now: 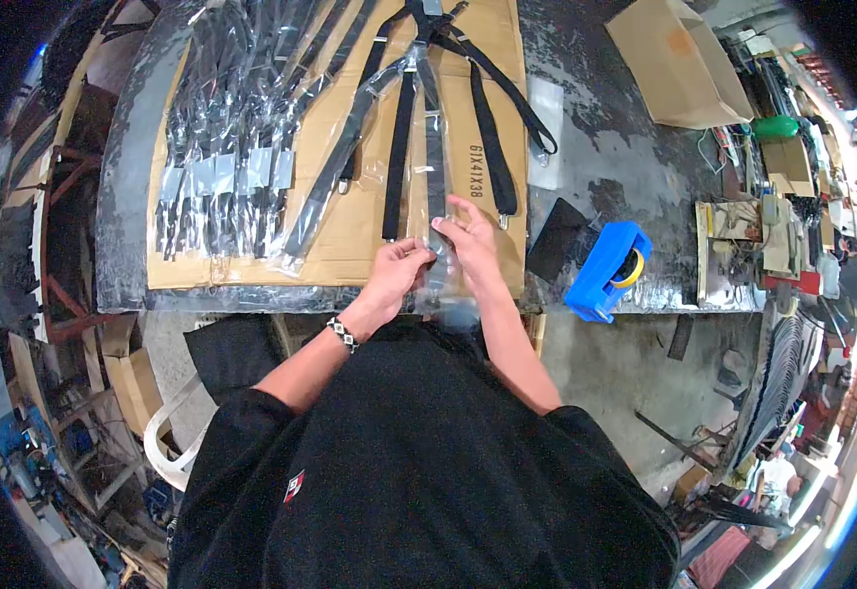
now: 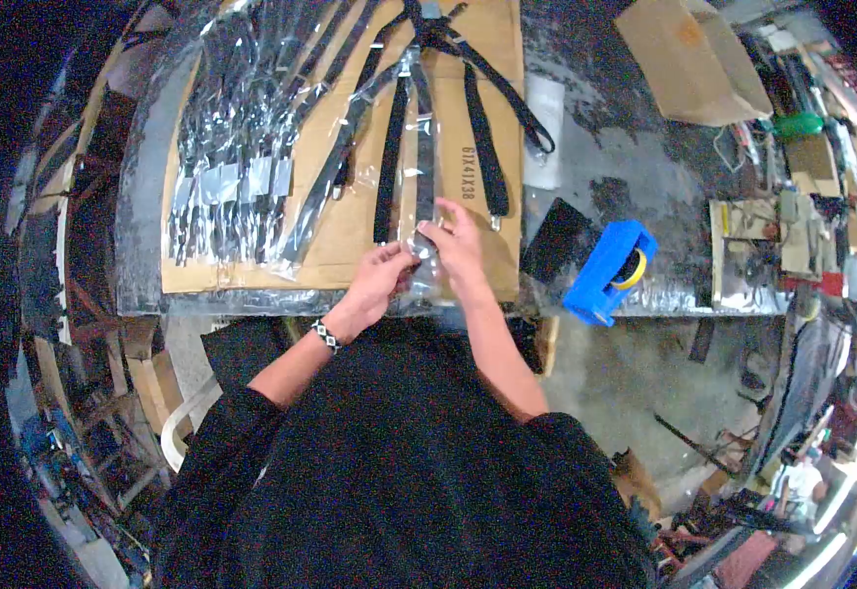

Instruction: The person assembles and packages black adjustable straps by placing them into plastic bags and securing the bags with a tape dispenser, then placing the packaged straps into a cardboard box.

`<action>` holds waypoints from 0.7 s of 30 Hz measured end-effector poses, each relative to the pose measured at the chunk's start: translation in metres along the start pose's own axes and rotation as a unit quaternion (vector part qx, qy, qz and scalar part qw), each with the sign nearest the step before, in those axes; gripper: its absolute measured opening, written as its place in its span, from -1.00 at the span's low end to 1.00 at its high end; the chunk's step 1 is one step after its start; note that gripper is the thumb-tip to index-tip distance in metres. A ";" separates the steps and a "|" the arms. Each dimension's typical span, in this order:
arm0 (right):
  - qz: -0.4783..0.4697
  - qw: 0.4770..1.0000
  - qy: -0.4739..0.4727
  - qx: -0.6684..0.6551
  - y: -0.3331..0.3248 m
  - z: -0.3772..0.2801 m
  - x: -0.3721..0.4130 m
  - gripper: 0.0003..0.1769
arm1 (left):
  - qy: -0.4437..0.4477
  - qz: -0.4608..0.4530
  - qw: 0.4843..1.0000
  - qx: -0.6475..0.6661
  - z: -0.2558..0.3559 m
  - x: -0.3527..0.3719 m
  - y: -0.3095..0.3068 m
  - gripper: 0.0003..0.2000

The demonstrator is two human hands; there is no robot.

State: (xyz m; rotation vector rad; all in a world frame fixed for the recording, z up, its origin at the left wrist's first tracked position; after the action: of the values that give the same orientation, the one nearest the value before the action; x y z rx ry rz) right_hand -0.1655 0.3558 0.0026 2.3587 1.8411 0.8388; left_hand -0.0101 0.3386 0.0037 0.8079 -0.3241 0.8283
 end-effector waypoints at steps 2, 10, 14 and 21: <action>0.002 1.000 0.002 -0.005 0.001 0.001 -0.002 -0.35 | 0.011 0.029 1.000 -0.002 0.001 -0.002 0.002 -0.90; -0.009 0.998 0.016 0.054 0.006 -0.003 0.004 -0.34 | -0.009 0.057 0.998 -0.004 0.036 0.019 0.022 -0.73; 0.009 1.000 -0.003 0.027 0.013 0.001 0.002 -0.38 | 0.030 0.037 0.997 -0.055 0.022 0.012 0.013 -0.75; 0.014 0.999 0.022 0.025 0.014 -0.009 0.003 -0.38 | 0.066 0.059 0.993 -0.073 -0.004 -0.010 -0.002 -0.79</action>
State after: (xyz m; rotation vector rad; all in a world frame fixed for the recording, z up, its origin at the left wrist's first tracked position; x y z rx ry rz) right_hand -0.1566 0.3519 0.0163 2.4197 1.8728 0.8641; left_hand -0.0149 0.3360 -0.0056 0.5983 -0.3126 0.9529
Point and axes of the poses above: each hand's wrist, its own x-axis away from the middle knuckle, its own y-axis out of the palm, z = x × y, the point moved 1 cm from there along -x, towards the middle knuckle, and after that the axes turned 9 degrees about -z, right-handed, at the moved point
